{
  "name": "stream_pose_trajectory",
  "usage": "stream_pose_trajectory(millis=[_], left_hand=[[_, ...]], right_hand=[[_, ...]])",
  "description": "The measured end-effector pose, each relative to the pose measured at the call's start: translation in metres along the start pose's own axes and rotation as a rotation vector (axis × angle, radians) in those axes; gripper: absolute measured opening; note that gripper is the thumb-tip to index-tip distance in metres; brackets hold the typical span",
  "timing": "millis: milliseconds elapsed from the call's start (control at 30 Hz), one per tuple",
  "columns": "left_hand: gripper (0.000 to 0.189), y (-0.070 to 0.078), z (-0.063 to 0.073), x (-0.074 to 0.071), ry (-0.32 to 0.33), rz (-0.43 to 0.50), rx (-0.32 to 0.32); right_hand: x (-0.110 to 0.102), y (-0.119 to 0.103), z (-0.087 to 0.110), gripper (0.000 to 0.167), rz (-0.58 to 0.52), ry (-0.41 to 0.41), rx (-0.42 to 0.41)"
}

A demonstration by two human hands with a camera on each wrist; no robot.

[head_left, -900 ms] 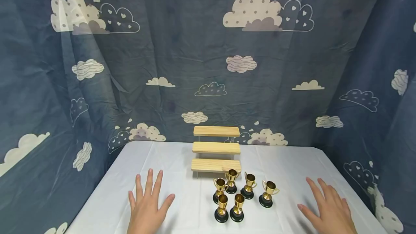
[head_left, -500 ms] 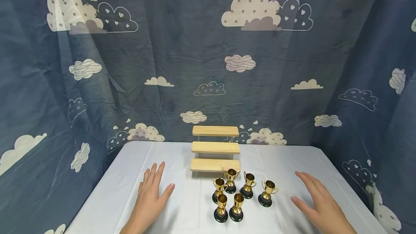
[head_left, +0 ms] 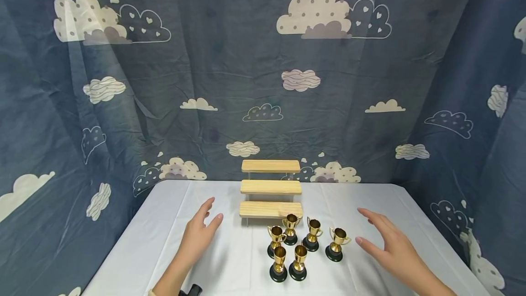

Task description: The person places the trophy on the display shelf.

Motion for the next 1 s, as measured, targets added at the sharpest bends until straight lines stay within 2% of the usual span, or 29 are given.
stream_pose_trajectory(millis=[167, 300, 433, 567, 733, 1000], left_hand=[[0.053, -0.008, -0.018, 0.015, -0.02, 0.164, -0.116], [0.051, -0.019, -0.032, 0.031, -0.053, 0.337, -0.258], [0.051, -0.03, -0.044, 0.045, -0.081, 0.492, -0.36], [0.05, -0.037, -0.053, 0.059, -0.108, 0.58, -0.394], [0.049, -0.046, -0.061, 0.074, -0.125, 0.603, -0.405], [0.044, -0.058, -0.058, 0.09, -0.156, 0.646, -0.432]], right_hand=[[0.006, -0.007, -0.007, 0.066, -0.069, -0.018, 0.0], [0.012, -0.012, -0.012, 0.061, -0.128, -0.028, -0.001], [0.02, -0.012, -0.014, 0.059, -0.184, -0.061, 0.026], [0.028, -0.006, -0.013, 0.06, -0.214, -0.108, 0.1], [0.035, -0.001, -0.011, 0.057, -0.257, -0.111, 0.153], [0.047, 0.001, -0.01, 0.051, -0.318, -0.135, 0.233]])
Point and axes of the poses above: each hand's wrist, its own z-axis away from the middle knuckle, its own x-axis out of the palm, y = z × x, the point moved 8 cm from there along -z, towards the middle knuckle, and after that the axes turned 7 degrees about z, right-handed, at the moved point
